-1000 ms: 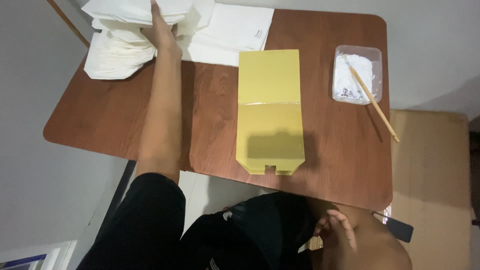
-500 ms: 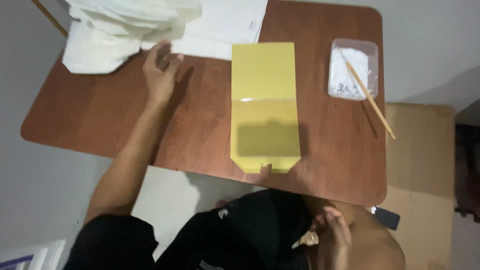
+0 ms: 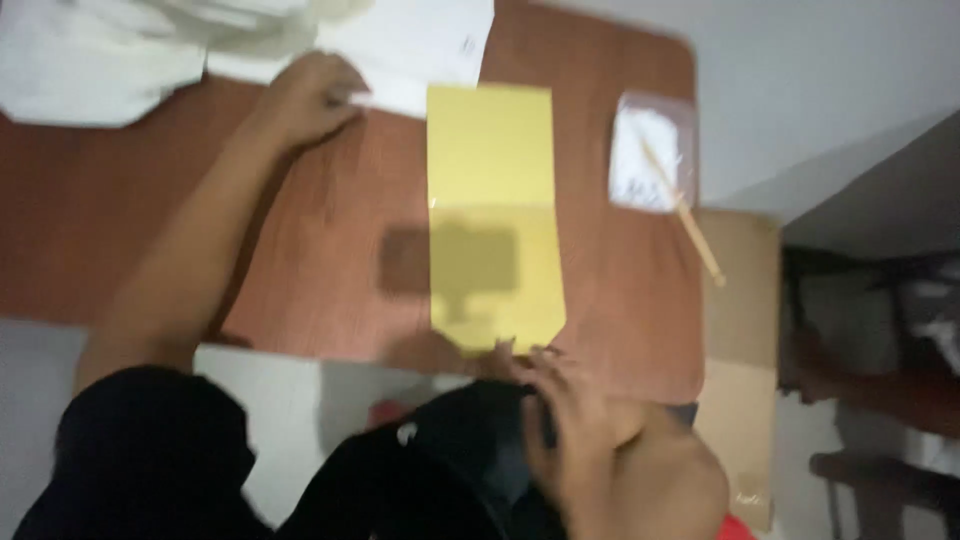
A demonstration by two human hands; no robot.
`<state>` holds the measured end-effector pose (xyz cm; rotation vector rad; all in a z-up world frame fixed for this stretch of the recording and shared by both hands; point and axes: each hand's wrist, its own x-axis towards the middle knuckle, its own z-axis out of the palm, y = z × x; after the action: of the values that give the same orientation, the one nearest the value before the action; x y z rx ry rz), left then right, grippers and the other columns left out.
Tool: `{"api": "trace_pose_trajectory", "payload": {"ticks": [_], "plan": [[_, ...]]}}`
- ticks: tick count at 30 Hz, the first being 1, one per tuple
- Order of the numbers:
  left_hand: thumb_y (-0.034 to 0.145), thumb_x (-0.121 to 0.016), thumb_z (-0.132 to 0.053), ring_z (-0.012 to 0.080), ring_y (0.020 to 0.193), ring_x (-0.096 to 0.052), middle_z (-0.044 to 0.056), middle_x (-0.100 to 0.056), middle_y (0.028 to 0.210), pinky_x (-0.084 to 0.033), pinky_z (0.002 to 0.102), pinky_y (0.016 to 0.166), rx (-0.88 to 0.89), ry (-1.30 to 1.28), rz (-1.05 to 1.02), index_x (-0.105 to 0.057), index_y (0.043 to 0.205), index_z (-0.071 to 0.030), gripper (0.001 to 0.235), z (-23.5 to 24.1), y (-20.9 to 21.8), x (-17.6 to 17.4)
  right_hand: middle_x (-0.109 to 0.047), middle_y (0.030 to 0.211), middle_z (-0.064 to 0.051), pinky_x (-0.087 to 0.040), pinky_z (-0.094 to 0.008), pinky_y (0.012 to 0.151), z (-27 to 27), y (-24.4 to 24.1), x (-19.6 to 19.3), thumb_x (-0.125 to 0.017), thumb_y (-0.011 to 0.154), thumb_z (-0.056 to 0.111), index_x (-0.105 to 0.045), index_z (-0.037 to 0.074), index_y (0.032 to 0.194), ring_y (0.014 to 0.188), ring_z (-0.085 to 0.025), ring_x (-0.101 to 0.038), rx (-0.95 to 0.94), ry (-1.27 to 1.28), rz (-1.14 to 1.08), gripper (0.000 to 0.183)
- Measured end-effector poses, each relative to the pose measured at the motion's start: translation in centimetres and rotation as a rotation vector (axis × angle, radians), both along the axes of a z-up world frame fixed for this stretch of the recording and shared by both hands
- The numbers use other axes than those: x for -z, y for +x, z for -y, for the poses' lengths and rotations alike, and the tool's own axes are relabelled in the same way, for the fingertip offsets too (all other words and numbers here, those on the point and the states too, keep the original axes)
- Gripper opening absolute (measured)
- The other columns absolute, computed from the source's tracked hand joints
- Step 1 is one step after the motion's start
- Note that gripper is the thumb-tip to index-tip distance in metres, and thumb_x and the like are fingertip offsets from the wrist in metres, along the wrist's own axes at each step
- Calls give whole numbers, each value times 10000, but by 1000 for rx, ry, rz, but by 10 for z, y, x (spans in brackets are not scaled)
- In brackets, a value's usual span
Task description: The person applies white glue to the edges of a folded white paper using a wooden stick. They then press the glued edges together to secure the fold. Afterward, they pick up a yellow paper and place it on top of a stack of white papers on the table.
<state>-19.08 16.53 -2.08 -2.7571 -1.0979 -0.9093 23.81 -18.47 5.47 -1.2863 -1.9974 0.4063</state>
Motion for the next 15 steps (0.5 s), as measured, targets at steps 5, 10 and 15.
{"api": "trace_pose_trajectory", "payload": {"ticks": [5,10,15], "plan": [[1014,-779,-126,351,1163,-620,127,-707,1228,-416,507,1060,12,-38,130,-804,1200,-103,189,-12,-14,35,-413,1617,-113,-219,-621,1174,-26,-37,17,-508,1038,285,-511,155,1435,1504,-365,-366,25,-85,438,417],[1017,-838,-180,276,1094,-589,57,-690,1163,-426,407,967,-55,-98,243,-815,1150,-130,144,-4,-8,33,-412,1631,-92,-203,-609,1170,-23,-36,33,-555,981,370,-483,145,1504,1525,-292,-338,177,-236,475,574],[1047,-907,-121,250,1066,-702,49,-771,1149,-465,389,952,28,61,331,-819,1074,-114,93,-1,-10,40,-389,1651,-45,-183,-642,1182,0,-27,28,-586,938,379,-478,197,1516,1538,-255,-324,258,-321,549,615]]}}
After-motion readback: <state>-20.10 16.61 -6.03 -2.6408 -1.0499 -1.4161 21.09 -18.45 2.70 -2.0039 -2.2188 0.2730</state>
